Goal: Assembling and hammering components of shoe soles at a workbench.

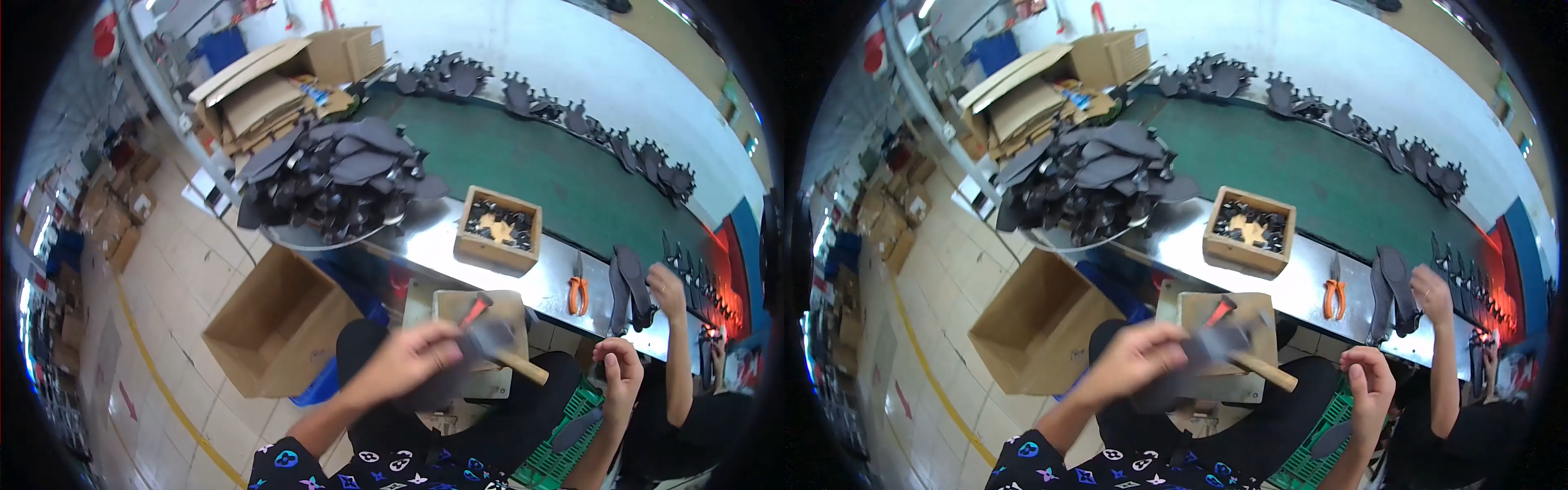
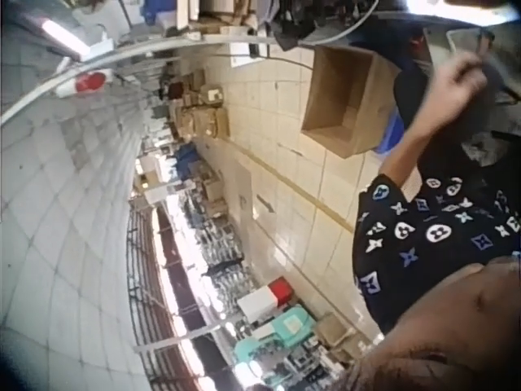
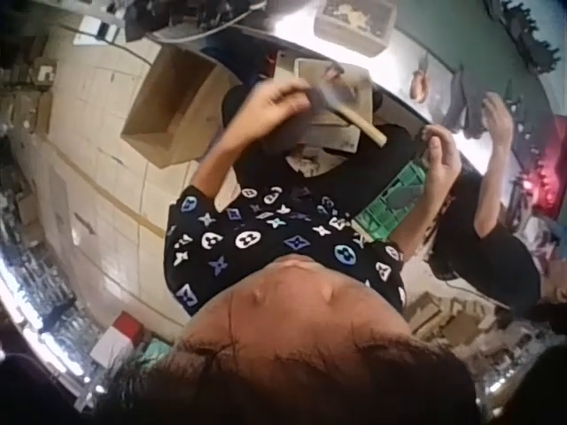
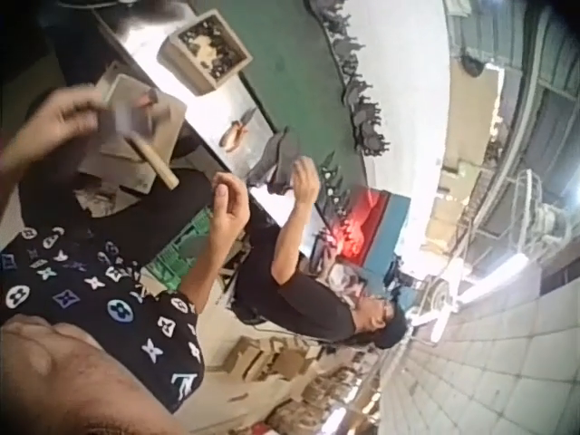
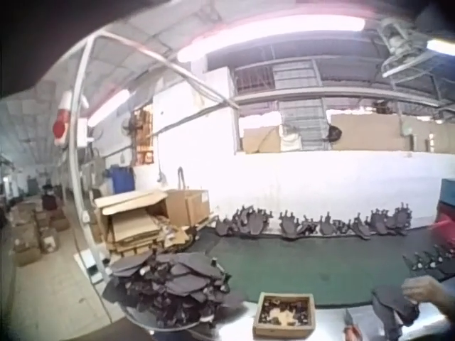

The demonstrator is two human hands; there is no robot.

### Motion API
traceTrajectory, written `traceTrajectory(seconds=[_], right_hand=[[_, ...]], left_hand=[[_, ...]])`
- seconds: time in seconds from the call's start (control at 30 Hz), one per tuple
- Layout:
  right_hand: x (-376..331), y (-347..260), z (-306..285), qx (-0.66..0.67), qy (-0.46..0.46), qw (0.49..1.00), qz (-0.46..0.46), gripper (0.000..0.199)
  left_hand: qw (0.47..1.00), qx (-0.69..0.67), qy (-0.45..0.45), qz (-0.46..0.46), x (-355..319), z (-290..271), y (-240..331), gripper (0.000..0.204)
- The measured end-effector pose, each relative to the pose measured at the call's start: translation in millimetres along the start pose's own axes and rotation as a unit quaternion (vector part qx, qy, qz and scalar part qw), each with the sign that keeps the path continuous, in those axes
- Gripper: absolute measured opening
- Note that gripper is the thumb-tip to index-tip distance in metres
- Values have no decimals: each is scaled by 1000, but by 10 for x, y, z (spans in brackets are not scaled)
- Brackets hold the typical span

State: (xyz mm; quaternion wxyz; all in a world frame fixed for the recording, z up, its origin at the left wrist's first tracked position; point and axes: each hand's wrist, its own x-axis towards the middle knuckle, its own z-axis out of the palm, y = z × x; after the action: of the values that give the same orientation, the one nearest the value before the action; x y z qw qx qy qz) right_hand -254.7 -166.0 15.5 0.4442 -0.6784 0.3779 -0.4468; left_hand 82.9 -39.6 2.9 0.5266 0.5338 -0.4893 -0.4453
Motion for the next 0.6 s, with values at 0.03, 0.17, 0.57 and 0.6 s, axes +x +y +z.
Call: traceTrajectory(seconds=[0.03,0.17,0.57,0.6], right_hand=[[-47,86,-149,-11,36,999,2,20],[-44,735,-641,-154,167,968,111,24],[1130,1614,-1596,-470,148,869,43,31],[1290,1453,-1428,-438,160,884,45,29]], left_hand=[[995,77,56,14,313,-149,165,27],[862,382,265,203,1409,-1084,800,35],[424,890,156,68,2501,-1794,611,49],[478,857,164,101,2405,-1507,626,58]])
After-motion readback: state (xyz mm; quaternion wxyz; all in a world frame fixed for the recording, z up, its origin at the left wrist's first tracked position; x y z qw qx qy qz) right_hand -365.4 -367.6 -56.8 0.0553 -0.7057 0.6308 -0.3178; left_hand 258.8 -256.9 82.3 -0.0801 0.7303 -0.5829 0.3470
